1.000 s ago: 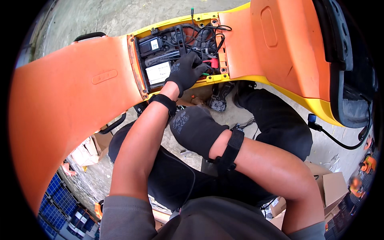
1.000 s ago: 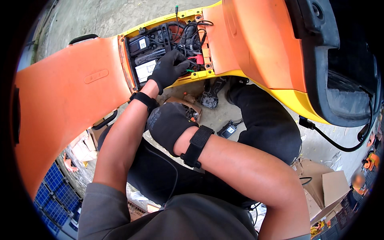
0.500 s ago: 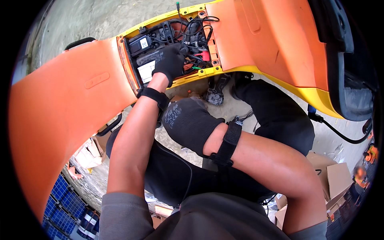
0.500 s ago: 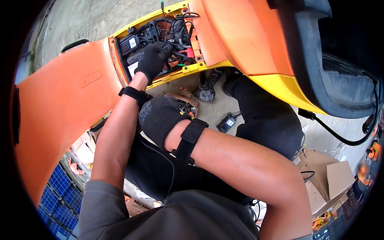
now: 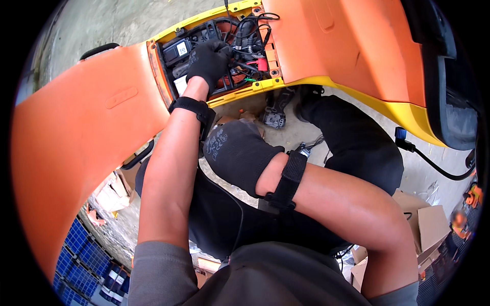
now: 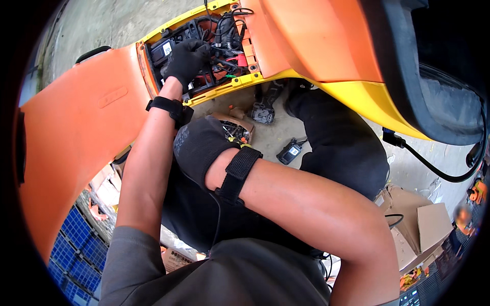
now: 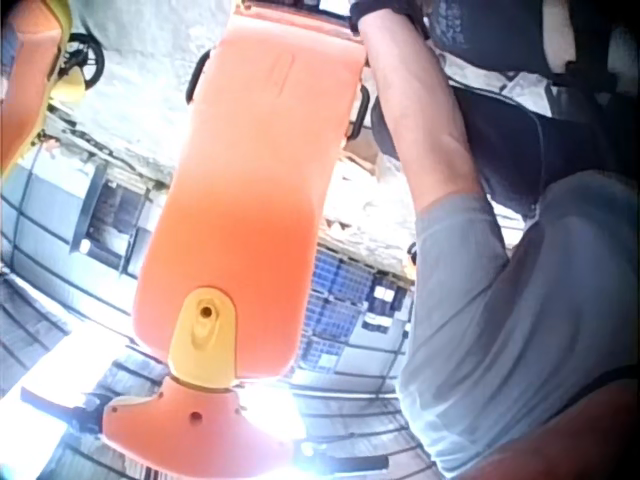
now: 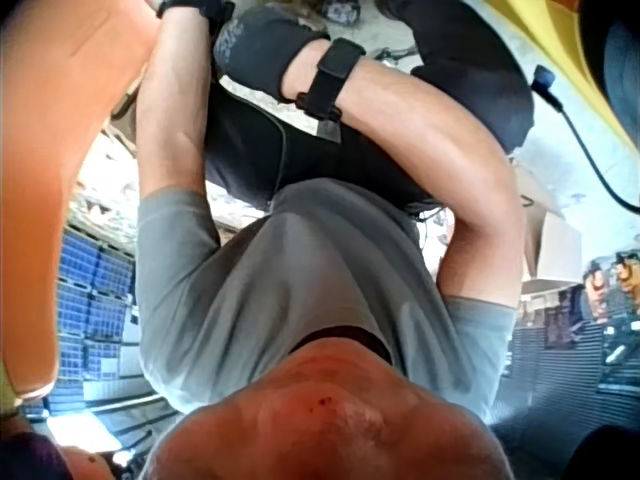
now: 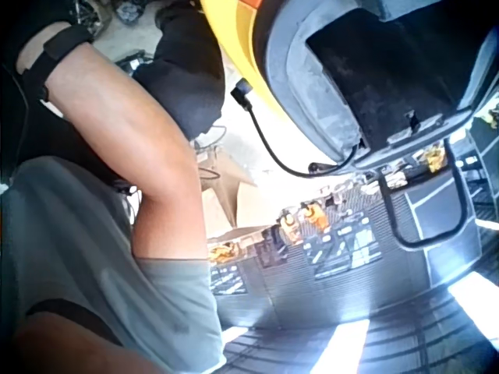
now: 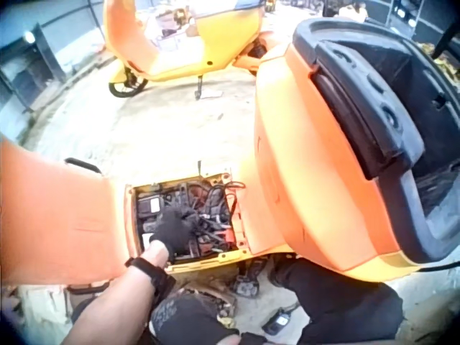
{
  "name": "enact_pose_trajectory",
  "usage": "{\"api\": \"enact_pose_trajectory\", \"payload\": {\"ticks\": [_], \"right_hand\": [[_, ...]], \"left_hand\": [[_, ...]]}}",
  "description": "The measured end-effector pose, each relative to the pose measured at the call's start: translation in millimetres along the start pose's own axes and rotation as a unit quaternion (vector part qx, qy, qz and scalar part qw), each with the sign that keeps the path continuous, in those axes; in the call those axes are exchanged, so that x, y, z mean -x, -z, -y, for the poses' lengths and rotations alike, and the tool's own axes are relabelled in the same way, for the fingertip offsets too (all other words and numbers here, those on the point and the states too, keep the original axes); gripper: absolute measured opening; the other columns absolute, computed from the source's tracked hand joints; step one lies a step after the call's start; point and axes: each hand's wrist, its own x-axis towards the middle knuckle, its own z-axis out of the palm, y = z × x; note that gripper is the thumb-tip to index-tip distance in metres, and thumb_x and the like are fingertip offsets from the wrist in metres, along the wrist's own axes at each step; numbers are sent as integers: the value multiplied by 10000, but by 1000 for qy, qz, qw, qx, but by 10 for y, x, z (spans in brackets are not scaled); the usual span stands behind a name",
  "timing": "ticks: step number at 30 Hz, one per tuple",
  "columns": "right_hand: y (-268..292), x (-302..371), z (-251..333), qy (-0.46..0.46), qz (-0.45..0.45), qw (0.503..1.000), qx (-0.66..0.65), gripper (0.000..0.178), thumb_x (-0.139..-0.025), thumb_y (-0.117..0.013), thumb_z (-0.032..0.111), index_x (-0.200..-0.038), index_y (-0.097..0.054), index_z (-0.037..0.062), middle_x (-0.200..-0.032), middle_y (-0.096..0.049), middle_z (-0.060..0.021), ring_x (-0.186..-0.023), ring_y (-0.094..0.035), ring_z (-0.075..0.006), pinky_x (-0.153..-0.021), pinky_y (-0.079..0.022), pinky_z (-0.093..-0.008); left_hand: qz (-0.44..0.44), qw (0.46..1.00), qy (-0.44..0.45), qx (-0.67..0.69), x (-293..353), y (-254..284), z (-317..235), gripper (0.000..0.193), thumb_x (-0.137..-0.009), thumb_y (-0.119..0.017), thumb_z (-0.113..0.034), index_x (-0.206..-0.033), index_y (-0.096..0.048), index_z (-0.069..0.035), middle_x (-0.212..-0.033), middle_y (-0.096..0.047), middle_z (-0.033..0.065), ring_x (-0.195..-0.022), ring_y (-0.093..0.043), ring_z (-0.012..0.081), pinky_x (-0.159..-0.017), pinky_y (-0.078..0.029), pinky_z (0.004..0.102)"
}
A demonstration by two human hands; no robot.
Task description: The person works on the wiring and electrical components inside the battery compartment of a motorcycle, connecting wires and arranging cables by hand.
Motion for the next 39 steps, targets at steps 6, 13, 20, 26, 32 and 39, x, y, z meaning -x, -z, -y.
{"api": "enact_pose_trajectory", "payload": {"ticks": [6, 13, 20, 26, 32, 39], "right_hand": [[84, 32, -29, -20, 25, 999, 11, 177, -838, -578, 184, -859, -750, 148, -811, -717, -42, -769, -694, -244, -614, -484, -411], [37, 57, -43, -6, -10, 1000, 11, 167, -830, -579, 191, -834, -741, 152, -770, -707, -41, -731, -687, -241, -601, -477, -410], [-27, 42, -60, -5, -59, 998, -13, 155, -811, -586, 191, -804, -734, 147, -736, -700, -44, -707, -685, -240, -587, -482, -398], [-1, 23, -27, 2, -50, 999, -4, 154, -797, -594, 194, -752, -732, 143, -711, -691, -47, -687, -682, -237, -585, -489, -395], [-79, 23, -72, 26, -94, 993, -62, 62, -702, -633, 95, -730, -681, 66, -663, -632, -95, -642, -641, -267, -540, -465, -393], [-81, -5, -62, 17, -72, 997, -15, 133, -763, -600, 172, -696, -715, 156, -651, -666, -46, -628, -668, -233, -517, -457, -407]], "left_hand": [[77, 991, 80, 74, -70, 91, -94, 141, -862, -678, -145, -837, -722, -14, -699, -695, 79, -598, -626, 131, -573, -506, 298], [132, 991, 22, 9, 28, -17, -214, 172, -860, -694, -173, -835, -710, -4, -679, -686, 92, -556, -616, 155, -548, -496, 311], [139, 984, 108, -30, 64, -92, -207, 203, -827, -721, -208, -851, -706, -7, -777, -698, 149, -710, -659, 224, -675, -508, 364], [90, 992, 43, -74, 138, -138, -107, 172, -859, -674, -148, -817, -683, 19, -664, -666, 101, -557, -595, 141, -547, -478, 317], [48, 996, 61, -53, 125, -160, -124, 207, -826, -650, -187, -844, -685, 16, -741, -688, 147, -664, -644, 215, -643, -503, 339], [51, 996, 25, 73, 71, -190, -315, 213, -848, -684, -185, -858, -675, 28, -731, -691, 108, -652, -623, 142, -618, -489, 318]]}}
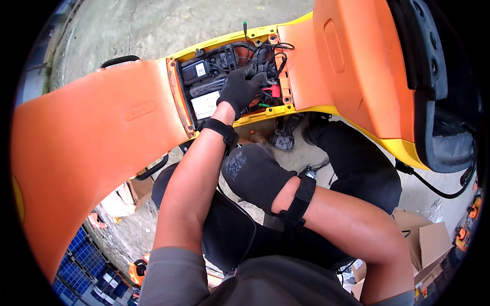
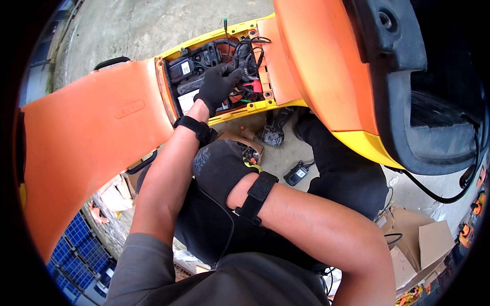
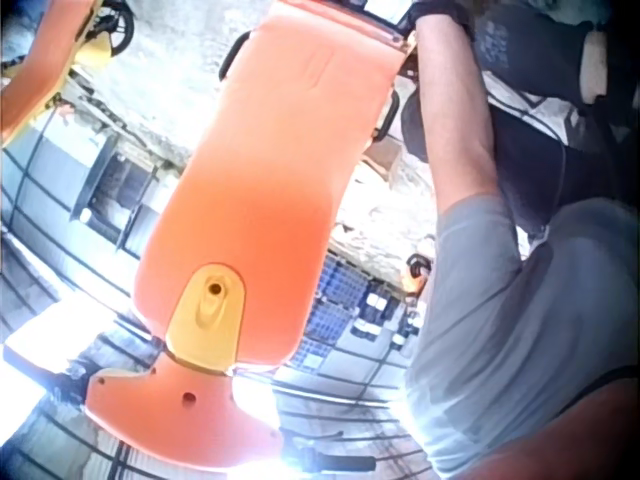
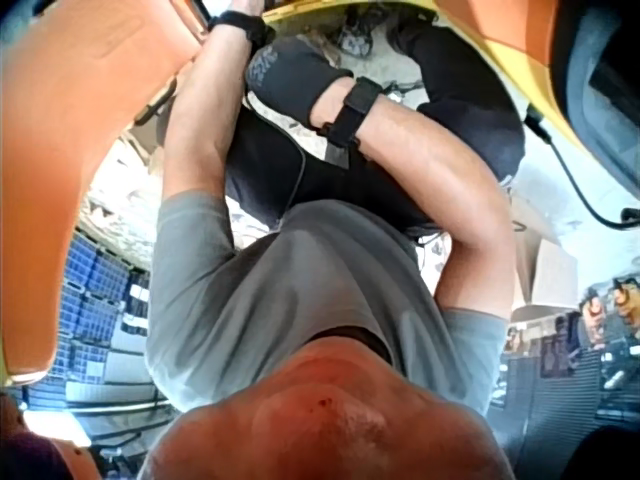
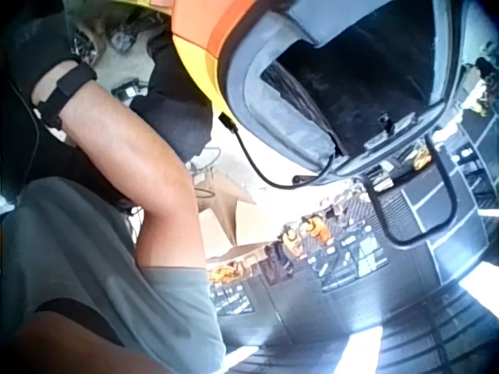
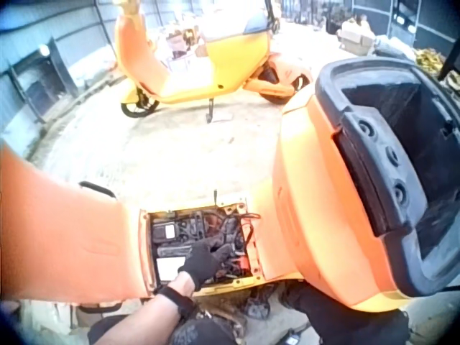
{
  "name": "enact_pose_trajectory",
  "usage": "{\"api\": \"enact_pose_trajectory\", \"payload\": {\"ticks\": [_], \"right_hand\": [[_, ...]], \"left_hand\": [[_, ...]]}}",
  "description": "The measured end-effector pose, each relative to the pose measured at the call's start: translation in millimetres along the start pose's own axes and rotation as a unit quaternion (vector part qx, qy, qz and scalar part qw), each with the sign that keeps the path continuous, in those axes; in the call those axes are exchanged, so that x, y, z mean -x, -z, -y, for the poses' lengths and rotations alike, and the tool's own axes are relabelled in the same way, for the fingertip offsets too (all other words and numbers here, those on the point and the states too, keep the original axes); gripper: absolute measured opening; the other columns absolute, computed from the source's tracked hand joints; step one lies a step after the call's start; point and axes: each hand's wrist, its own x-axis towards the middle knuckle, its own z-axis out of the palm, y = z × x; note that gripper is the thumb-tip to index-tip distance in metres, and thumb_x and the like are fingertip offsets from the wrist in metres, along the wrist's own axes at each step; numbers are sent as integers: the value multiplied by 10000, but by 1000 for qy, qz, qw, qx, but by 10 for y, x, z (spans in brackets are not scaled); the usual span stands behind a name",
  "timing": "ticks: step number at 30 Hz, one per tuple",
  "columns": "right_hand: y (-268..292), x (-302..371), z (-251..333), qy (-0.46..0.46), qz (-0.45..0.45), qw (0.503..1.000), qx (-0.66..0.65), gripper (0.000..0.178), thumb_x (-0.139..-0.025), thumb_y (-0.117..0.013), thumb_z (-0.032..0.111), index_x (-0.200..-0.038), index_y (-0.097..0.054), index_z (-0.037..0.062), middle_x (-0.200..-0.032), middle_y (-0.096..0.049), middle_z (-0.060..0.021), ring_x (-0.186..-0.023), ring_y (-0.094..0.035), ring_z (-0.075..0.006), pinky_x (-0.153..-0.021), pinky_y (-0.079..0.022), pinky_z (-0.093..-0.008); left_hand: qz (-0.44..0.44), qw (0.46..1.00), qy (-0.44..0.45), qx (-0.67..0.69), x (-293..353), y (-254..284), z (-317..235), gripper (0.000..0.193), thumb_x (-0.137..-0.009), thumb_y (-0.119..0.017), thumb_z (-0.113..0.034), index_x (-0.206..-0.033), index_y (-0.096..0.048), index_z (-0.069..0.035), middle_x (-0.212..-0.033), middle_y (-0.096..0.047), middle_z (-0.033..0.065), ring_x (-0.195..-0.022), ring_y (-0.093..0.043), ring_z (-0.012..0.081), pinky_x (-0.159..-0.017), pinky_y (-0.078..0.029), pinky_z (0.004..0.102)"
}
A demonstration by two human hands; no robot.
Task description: The person works on the wiring and electrical components inside the battery compartment of a motorcycle, connecting wires and arranging cables by hand.
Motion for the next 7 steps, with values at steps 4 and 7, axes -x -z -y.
{"api": "enact_pose_trajectory", "payload": {"ticks": [4, 7], "right_hand": [[50, -43, 64, -16, 51, 998, 16, 123, -761, -605, 154, -722, -719, 134, -660, -673, -57, -615, -668, -236, -505, -465, -402], [94, -63, 41, -14, 93, 996, -11, 124, -739, -626, 141, -780, -730, 85, -663, -673, -87, -607, -669, -251, -496, -477, -400]], "left_hand": [[-28, 998, 43, 24, -71, 95, 2, 254, -872, -700, -249, -847, -693, 4, -697, -675, 78, -605, -624, 143, -569, -486, 316], [-98, 979, 151, 98, -258, 245, 247, 245, -865, -734, -323, -891, -740, -79, -725, -700, 59, -609, -608, 145, -586, -507, 311]]}}
